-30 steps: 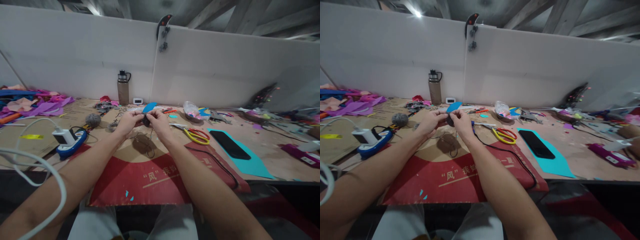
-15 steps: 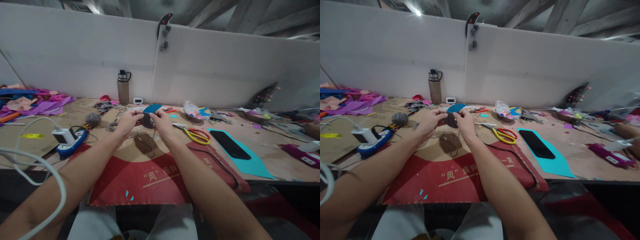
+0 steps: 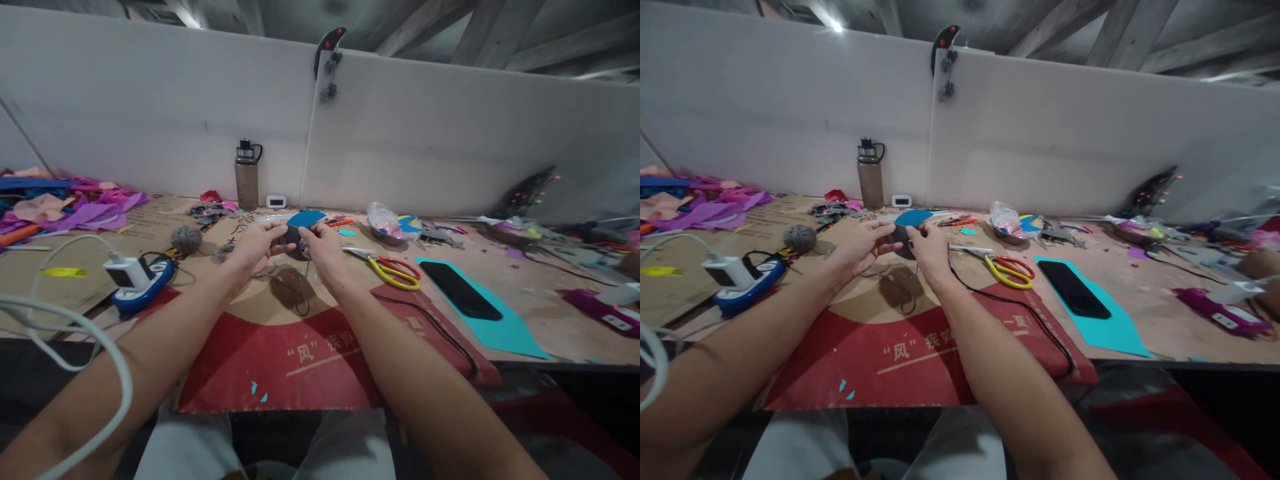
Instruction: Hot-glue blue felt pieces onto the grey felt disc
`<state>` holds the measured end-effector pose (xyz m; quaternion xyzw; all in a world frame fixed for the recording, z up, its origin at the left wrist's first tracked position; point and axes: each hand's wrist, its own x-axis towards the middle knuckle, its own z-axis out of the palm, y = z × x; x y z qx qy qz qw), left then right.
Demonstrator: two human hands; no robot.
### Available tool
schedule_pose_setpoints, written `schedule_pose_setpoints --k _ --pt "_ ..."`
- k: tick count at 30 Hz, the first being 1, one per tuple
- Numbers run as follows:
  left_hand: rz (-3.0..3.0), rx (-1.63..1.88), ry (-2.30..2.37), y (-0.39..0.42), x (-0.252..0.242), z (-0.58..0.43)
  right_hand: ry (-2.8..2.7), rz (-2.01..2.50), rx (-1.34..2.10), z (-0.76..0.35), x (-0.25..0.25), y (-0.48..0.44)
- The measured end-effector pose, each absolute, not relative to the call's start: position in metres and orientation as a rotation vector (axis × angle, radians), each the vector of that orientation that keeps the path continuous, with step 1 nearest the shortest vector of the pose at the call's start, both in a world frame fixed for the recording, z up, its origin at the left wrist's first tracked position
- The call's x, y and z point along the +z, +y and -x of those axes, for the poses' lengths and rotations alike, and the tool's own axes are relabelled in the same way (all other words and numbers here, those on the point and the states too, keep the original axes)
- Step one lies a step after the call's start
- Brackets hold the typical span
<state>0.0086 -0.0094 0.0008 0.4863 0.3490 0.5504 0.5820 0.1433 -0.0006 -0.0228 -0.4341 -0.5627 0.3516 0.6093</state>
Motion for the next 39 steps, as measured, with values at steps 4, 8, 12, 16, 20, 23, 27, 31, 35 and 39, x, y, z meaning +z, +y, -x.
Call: schedule_pose_setpoints --k 4,8,12,16,20,23,27,31,35,39 --pt "-1.107 1.339 0.792 -0.010 0.002 -0.010 -1.328 1.039 0.759 -0.143 -0.025 0.001" --pt "-1.097 1.366 0.846 -0.010 0.003 -0.009 -1.356 1.068 0.744 -0.142 -0.024 0.001" --pt "-1.116 1.461 0.876 -0.004 0.001 -0.004 -1.403 1.063 0.750 -0.143 -0.023 0.000" --pt "-1.205 1.672 0.887 0.011 -0.004 0.010 -1.523 1.074 0.747 -0.143 -0.022 -0.004" --pt "-1.183 1.815 0.968 0.025 -0.005 0.025 -1.731 1.030 0.743 -0.139 -0.022 -0.014" --pt "-1.059 1.915 0.932 0.031 -0.002 0.035 -1.870 0.945 0.723 -0.136 -0.018 -0.025" --pt "-0.868 1.998 0.840 0.036 0.002 0.046 -1.997 0.782 0.740 -0.138 -0.005 -0.043" --pt "-0.836 1.998 0.775 0.037 0.004 0.051 -2.217 0.644 0.893 -0.142 0.006 -0.059" --pt "-0.982 1.967 0.750 0.033 0.007 0.046 -2.463 0.680 1.022 -0.151 0.009 -0.057" --pt "-1.111 1.962 0.773 0.026 0.009 0.039 -2.209 1.242 0.726 -0.173 0.002 -0.032"
